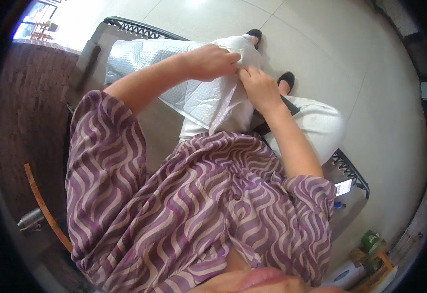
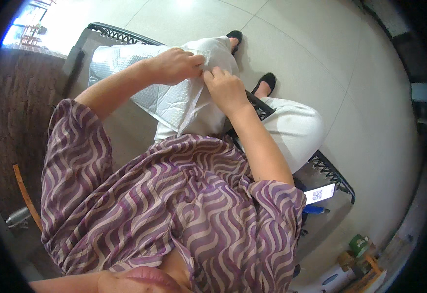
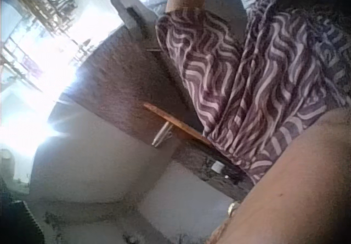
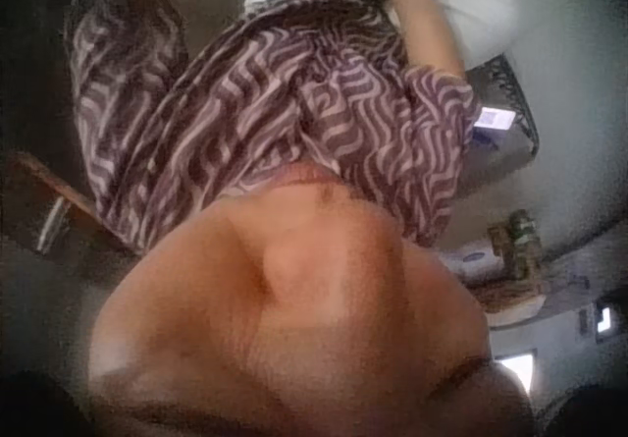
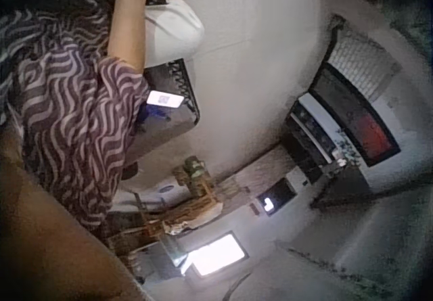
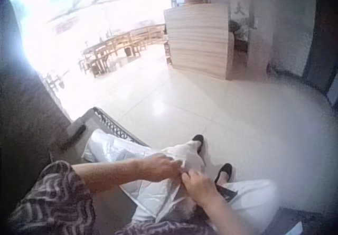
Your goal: The person uses a box cutter to open a bubble-wrapped package, removes a mop head and metal handle, and assembles the mop by inserting the handle into the mop head and tightening the connection.
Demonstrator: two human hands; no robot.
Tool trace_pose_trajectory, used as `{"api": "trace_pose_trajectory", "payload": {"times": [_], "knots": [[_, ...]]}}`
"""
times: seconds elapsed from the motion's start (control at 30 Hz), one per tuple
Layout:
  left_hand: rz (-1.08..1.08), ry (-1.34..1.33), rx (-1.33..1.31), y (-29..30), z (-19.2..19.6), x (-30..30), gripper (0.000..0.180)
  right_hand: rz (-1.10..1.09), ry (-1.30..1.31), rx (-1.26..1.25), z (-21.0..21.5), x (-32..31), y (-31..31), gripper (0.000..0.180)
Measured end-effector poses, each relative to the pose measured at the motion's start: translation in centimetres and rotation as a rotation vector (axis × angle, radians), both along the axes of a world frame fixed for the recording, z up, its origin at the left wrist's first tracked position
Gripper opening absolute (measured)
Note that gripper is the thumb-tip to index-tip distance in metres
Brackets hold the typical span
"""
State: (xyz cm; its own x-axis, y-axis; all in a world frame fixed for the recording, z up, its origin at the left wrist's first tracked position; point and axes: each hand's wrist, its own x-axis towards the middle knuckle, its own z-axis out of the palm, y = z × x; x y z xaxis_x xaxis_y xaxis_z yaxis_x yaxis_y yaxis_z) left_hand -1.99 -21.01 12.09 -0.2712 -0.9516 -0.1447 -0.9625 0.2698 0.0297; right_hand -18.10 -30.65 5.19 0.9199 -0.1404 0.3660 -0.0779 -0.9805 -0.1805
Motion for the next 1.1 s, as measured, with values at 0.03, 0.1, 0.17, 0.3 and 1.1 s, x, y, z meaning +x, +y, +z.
{"api": "trace_pose_trajectory", "payload": {"times": [0.03, 0.1, 0.17, 0.3, 1.1], "knots": [[-0.063, -0.03, -0.026, -0.3, -0.4, 0.3, 0.008, 0.02, -0.012, -0.004, -0.2, 0.1, 0.1, 0.016], [-0.132, -0.061, -0.04, -0.6, -0.4, 0.6, 0.006, 0.03, -0.07, 0.017, -0.6, 0.0, 0.3, 0.017], [-0.226, -0.064, -0.02, -0.7, -0.1, 0.7, 0.003, 0.043, -0.129, 0.039, -1.1, -0.2, 0.9, 0.017], [0.114, 0.017, 0.081, -0.1, 1.4, 1.1, 0.005, 0.186, -0.167, 0.003, -0.3, 0.0, 1.6, 0.015], [0.042, 0.146, 0.155, 4.0, 7.4, -2.1, 0.019, 0.085, -0.058, 0.93, 4.2, -1.4, 4.2, 0.043]]}}
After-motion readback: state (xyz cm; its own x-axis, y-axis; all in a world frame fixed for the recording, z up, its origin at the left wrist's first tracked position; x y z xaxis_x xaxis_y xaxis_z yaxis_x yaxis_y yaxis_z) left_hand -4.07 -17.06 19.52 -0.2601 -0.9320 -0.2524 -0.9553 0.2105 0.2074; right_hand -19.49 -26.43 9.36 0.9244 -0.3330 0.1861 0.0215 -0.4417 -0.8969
